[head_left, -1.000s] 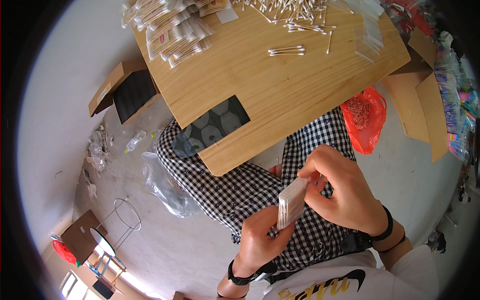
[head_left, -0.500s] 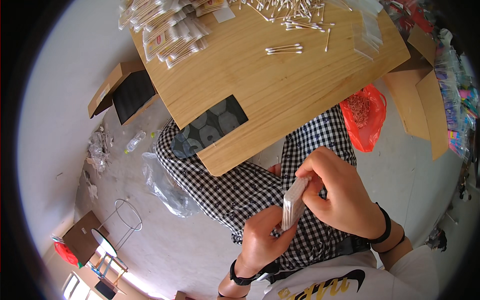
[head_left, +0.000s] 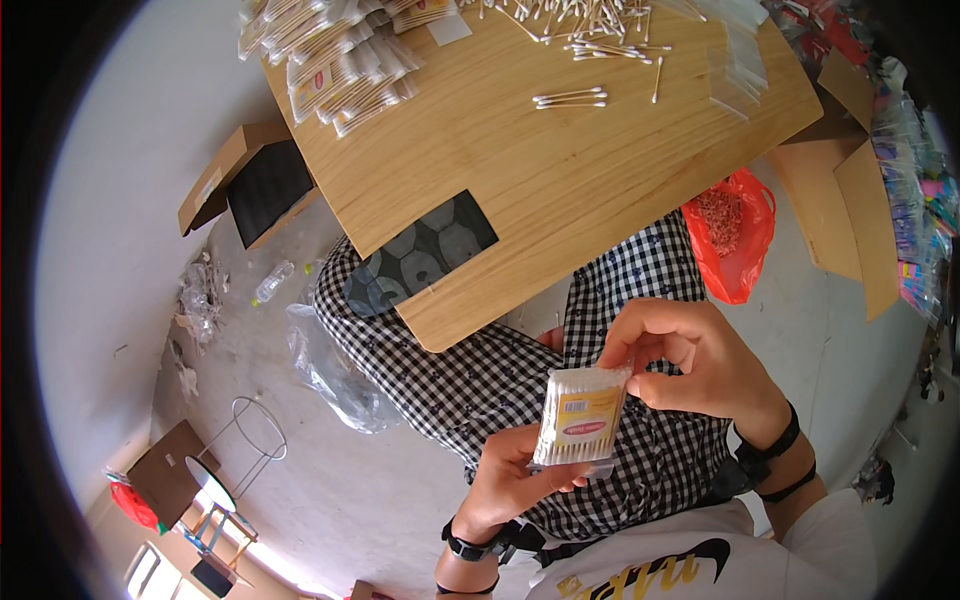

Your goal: Manually picking cotton swabs from a pile and placing them into a small clear plastic bag.

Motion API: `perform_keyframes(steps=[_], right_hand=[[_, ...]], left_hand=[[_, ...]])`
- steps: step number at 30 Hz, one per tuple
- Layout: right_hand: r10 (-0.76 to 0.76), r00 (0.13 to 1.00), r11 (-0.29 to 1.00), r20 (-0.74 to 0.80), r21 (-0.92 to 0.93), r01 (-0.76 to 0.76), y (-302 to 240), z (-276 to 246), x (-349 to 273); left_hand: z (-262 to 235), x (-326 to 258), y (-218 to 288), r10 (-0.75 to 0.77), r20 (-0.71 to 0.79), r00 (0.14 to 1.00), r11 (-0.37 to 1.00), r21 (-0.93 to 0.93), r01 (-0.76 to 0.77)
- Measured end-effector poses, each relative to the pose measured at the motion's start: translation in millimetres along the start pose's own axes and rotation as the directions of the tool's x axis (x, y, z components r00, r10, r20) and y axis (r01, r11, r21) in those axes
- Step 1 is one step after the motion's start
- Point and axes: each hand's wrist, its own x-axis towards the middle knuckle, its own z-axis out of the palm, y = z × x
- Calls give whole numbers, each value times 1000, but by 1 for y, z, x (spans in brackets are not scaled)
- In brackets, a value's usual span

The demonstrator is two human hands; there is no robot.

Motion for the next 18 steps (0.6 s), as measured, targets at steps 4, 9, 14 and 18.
perform_keyframes(steps=[4, 9, 14, 18], right_hand=[[-90, 994, 979, -54, -191, 79, -4, 5, 0], [-196, 976, 916, -93, -373, 148, -9, 12, -1], [-162, 977, 964, -138, -234, 127, -11, 24, -1], [-270, 962, 897, -36, -371, 238, -4, 30, -2]], left_hand=[[-4, 1, -6, -57, -64, 996, 998, -23, 56], [0, 6, -6, -26, -145, 989, 999, 43, 33], [2, 14, -10, -39, -245, 969, 998, 44, 51], [1, 17, -16, 71, -206, 976, 986, 162, -37]])
